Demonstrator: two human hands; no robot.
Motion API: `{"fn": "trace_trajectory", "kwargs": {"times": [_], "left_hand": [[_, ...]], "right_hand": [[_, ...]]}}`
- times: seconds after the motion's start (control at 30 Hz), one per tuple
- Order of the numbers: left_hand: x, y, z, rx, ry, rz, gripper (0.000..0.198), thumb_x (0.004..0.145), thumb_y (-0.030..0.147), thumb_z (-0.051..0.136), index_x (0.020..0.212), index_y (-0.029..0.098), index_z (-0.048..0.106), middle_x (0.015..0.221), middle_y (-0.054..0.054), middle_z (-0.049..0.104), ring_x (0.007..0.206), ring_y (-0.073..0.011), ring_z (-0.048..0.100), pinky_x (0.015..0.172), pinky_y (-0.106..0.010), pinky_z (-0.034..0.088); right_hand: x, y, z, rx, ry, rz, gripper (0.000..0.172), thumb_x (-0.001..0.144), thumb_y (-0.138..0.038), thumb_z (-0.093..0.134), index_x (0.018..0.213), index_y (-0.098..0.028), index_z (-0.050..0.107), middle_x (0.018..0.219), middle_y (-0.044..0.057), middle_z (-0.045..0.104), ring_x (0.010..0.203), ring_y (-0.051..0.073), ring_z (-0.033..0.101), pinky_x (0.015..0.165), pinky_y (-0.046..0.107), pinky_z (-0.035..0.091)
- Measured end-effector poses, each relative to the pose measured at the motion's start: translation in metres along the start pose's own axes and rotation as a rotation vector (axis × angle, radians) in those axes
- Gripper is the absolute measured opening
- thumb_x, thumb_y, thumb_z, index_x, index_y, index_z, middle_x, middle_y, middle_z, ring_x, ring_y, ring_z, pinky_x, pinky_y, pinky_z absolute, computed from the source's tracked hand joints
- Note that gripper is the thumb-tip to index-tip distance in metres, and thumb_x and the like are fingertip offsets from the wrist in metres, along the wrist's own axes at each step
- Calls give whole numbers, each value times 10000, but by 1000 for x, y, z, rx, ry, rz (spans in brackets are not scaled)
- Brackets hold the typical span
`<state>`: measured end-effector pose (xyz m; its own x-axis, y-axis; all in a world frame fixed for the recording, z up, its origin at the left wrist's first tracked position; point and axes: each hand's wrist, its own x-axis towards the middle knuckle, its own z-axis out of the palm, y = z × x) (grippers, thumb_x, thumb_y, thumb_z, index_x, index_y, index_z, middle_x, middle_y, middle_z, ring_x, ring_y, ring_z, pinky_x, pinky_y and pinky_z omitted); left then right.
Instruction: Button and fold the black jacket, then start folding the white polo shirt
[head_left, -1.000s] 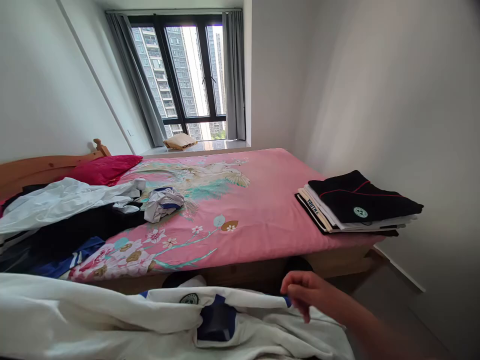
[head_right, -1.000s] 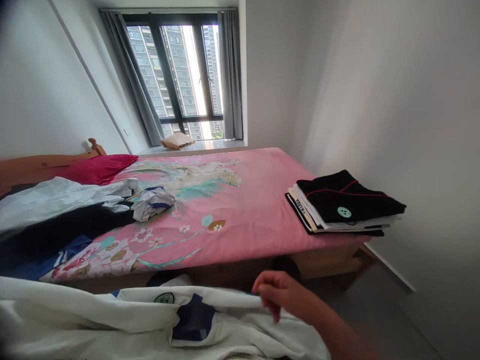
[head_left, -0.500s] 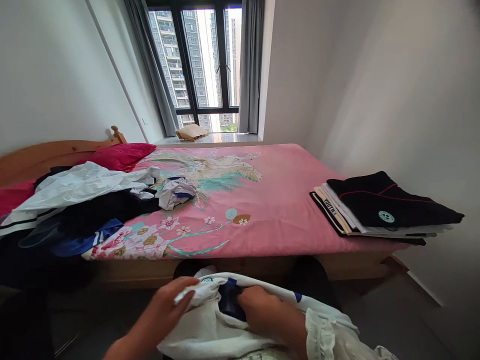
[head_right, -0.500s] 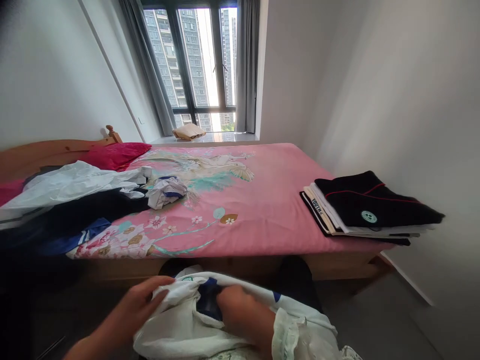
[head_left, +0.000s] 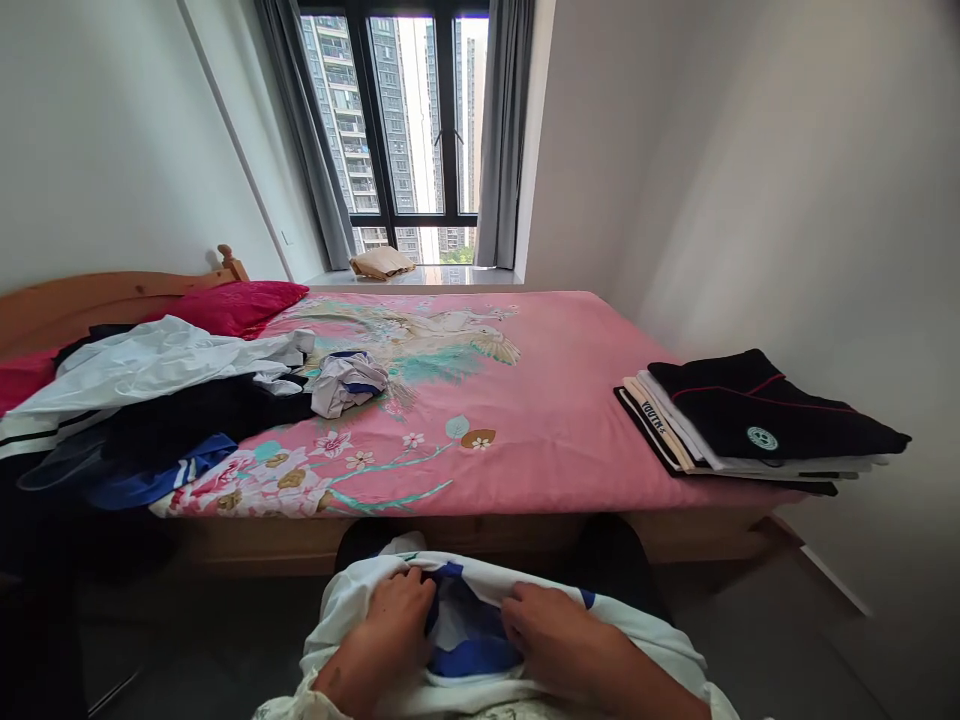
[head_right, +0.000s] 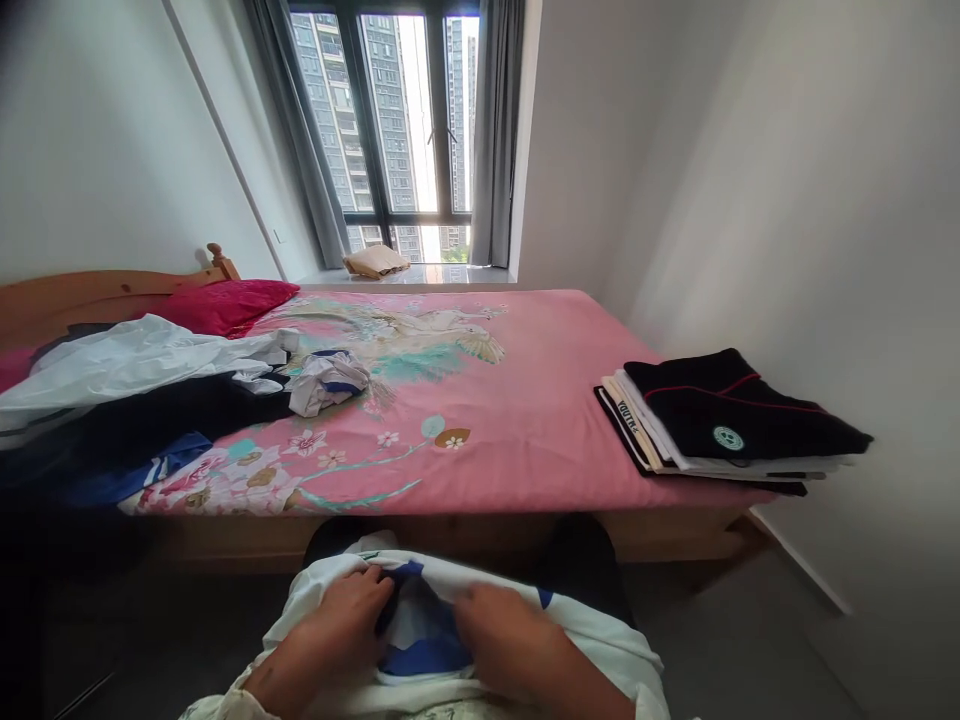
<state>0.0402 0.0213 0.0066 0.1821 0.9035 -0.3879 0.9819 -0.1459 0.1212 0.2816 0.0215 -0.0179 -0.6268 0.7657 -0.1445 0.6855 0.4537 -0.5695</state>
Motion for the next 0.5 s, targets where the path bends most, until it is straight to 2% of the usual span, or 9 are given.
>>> {"fn": "trace_trajectory", "kwargs": {"times": [0.1,0.2,0.27,0.33,0.4,0.43,0.5], "left_hand": [[-15,-6,1,1,29,-41,425,610,139,509,1010,133,649,1118,-161,615,1061,-327,544,899,-442,396],[-28,-16,13,-181,166,-141,323,670,142,429,905,164,650,954,-115,660,939,-286,589,825,-410,416],[-37,-19,25,-550,305,-174,220,671,205,463,818,185,625,812,-60,651,805,-238,594,742,-356,431],[-46,-18,38,-1099,418,-230,143,645,250,514,755,197,587,682,-9,611,676,-186,574,658,-302,436],[-52,-12,49,-1632,482,-331,162,594,247,578,749,200,570,644,11,601,629,-163,572,619,-275,447],[-54,-9,53,-1825,508,-403,187,563,223,602,745,198,569,642,12,607,632,-164,582,619,-275,459],[-57,-2,57,-2007,583,-539,198,511,163,607,703,190,565,611,11,599,631,-171,593,628,-287,481]], "right_hand": [[-12,-19,-14,-8,11,-48,164,828,-185,429,847,-216,589,869,40,607,760,166,553,648,272,391],[-27,-31,-22,103,26,-23,170,867,-202,389,854,-227,557,883,20,602,805,151,557,716,247,407],[-36,-33,-20,123,0,-24,155,853,-189,404,857,-222,555,926,24,600,834,148,560,735,232,410],[-41,-30,-15,102,-44,-14,153,814,-156,433,862,-213,566,963,34,602,851,153,569,735,224,411],[-42,-28,-9,69,-77,3,167,790,-142,443,858,-213,577,971,38,614,863,166,583,736,230,409],[-41,-28,-6,59,-83,23,172,794,-151,438,862,-218,580,964,37,625,863,175,592,733,239,409],[-39,-30,-3,63,-93,86,171,822,-203,423,882,-231,581,916,35,652,835,195,612,708,260,412]]}}
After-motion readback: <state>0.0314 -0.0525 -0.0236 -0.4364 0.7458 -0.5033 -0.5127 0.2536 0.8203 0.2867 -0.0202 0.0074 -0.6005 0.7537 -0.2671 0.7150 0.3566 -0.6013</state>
